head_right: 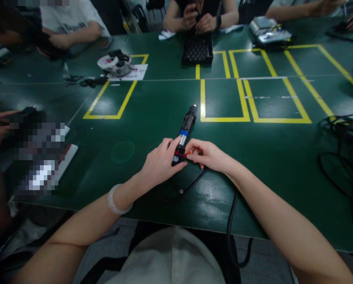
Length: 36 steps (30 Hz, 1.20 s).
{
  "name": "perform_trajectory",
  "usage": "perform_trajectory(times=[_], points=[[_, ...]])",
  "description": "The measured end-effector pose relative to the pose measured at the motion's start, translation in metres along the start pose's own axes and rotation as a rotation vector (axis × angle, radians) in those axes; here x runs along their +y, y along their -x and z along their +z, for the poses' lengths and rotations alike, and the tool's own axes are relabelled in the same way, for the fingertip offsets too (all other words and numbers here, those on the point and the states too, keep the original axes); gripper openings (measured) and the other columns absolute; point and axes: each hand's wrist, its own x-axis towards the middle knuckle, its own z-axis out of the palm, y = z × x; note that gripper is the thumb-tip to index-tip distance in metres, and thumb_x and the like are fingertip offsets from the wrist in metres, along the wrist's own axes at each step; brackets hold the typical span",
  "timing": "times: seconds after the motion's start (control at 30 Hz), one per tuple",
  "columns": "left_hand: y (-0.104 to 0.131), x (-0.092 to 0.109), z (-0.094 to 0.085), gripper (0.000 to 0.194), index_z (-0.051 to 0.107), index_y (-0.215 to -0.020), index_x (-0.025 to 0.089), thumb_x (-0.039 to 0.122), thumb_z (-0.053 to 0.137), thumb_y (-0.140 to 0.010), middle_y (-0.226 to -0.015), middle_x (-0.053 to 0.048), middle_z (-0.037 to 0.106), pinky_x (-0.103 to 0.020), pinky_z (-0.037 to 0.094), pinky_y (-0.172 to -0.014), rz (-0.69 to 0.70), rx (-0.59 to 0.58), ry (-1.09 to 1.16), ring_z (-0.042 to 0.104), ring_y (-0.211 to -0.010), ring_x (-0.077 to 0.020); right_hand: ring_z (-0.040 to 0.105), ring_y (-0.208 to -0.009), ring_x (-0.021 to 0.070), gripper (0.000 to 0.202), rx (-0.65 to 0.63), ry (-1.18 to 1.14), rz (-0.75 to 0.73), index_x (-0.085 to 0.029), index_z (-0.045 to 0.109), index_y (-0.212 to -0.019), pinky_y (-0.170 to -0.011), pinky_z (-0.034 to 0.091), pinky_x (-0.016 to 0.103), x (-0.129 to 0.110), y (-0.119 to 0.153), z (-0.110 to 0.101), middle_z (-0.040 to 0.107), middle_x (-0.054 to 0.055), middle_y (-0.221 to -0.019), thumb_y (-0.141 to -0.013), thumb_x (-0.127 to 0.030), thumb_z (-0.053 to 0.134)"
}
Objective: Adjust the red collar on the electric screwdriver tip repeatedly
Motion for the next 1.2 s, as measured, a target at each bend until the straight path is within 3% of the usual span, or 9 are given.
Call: perform_trajectory(times=[0.23, 0.43, 0.63, 0.9, 1.2], points=[[0.0, 0.002, -0.002, 0.074, 0.032, -0.148, 0.02, 0.053, 0.061, -0.089, -0.122, -0.01, 0.053, -0.032, 0.051, -0.077, -0.01, -0.009, -0.024, 0.061, -0.103, -0.0235, 0.059, -0.069, 0.0131, 0.011, -0.029, 0.261, -0.106, -0.018, 0.062, -0.09, -0.05, 0.048, 0.021, 0.004, 0.0, -0.005, 0.059, 0.004, -0.086, -0.091, -0.029, 0.061], [-0.001, 0.005, -0.003, 0.074, 0.033, -0.147, 0.02, 0.056, 0.061, -0.089, -0.121, -0.01, 0.053, -0.032, 0.051, -0.076, -0.02, -0.01, -0.046, 0.061, -0.103, -0.0238, 0.058, -0.066, 0.0123, 0.008, -0.003, 0.327, -0.114, -0.018, 0.06, -0.087, -0.058, 0.045, 0.023, 0.0, -0.001, -0.004, 0.062, 0.002, -0.081, -0.09, -0.026, 0.06], [-0.003, 0.008, -0.005, 0.072, 0.036, -0.145, 0.021, 0.059, 0.06, -0.089, -0.119, -0.01, 0.053, -0.032, 0.051, -0.075, -0.035, -0.012, -0.068, 0.061, -0.101, -0.024, 0.055, -0.058, 0.0117, 0.011, 0.031, 0.268, -0.018, -0.018, 0.06, -0.086, -0.052, 0.044, 0.022, 0.003, -0.003, 0.0, 0.061, -0.001, -0.071, -0.085, -0.028, 0.065], [-0.005, 0.012, -0.005, 0.065, 0.039, -0.142, 0.019, 0.055, 0.058, -0.091, -0.116, -0.01, 0.053, -0.033, 0.052, -0.075, -0.039, 0.006, -0.085, 0.061, -0.099, -0.0241, 0.061, -0.065, 0.0142, 0.012, 0.046, 0.122, 0.028, -0.017, 0.064, -0.089, -0.049, 0.052, 0.022, 0.005, -0.002, 0.003, 0.063, 0.002, -0.073, -0.083, -0.027, 0.065], [-0.005, 0.007, -0.007, 0.061, 0.04, -0.142, 0.019, 0.048, 0.059, -0.091, -0.118, -0.01, 0.053, -0.034, 0.052, -0.073, -0.04, -0.006, -0.095, 0.06, -0.101, -0.025, 0.06, -0.061, 0.0123, 0.022, 0.171, 0.005, 0.0, -0.016, 0.063, -0.098, -0.046, 0.05, 0.022, 0.007, -0.004, -0.001, 0.066, 0.002, -0.077, -0.083, -0.03, 0.068]])
